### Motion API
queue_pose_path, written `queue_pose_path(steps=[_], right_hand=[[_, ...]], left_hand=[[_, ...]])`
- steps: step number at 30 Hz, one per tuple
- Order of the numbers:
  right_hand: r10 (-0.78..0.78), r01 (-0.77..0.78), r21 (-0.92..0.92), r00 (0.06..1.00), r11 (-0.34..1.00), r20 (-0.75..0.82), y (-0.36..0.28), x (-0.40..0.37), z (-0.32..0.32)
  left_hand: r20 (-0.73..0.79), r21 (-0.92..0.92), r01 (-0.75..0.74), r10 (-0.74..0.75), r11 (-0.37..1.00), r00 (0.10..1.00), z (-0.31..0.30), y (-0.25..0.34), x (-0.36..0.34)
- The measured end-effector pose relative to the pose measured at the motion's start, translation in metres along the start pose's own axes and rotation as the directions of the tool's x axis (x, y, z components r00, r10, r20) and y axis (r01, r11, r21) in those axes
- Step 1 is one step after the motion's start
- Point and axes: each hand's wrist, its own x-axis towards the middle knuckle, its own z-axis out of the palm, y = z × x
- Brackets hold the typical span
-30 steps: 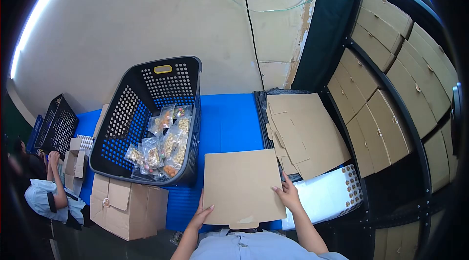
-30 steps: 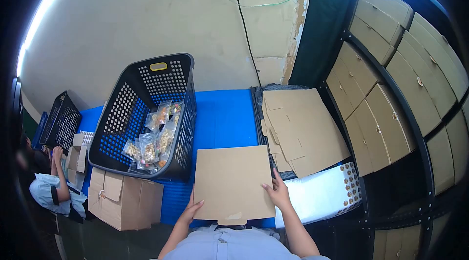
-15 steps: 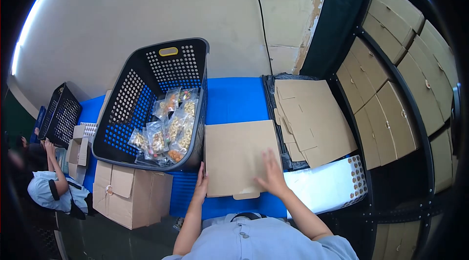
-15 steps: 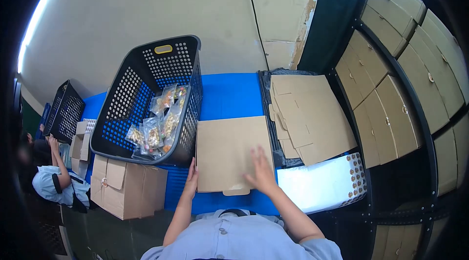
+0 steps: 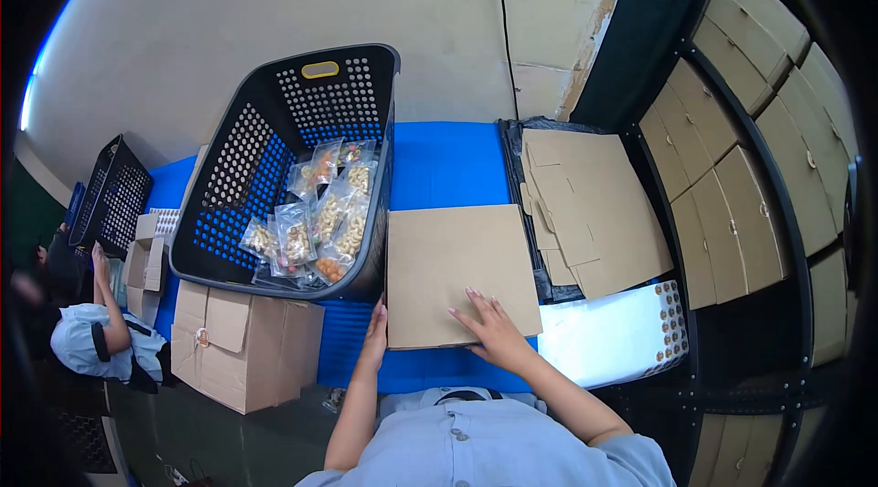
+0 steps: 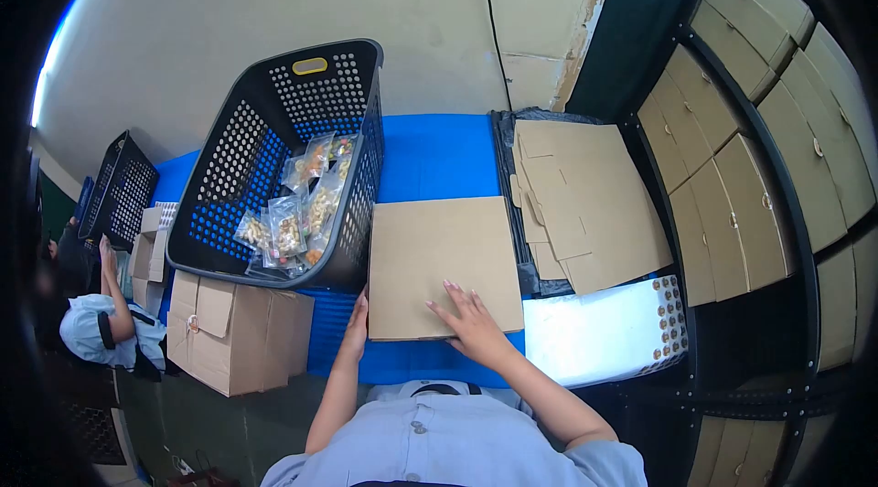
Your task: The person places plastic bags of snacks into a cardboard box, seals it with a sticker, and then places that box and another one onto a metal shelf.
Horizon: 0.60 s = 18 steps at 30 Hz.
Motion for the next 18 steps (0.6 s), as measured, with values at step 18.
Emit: queue_pose_path(steps=[18], right_hand=[[-0.063,0.062,0.099,0.998,0.993,0.007,0.02,0.0,0.011]], left_hand=[[-0.018,-0.061,0.037,-0.038,0.997,0.999,0.004,0.0,-0.004]])
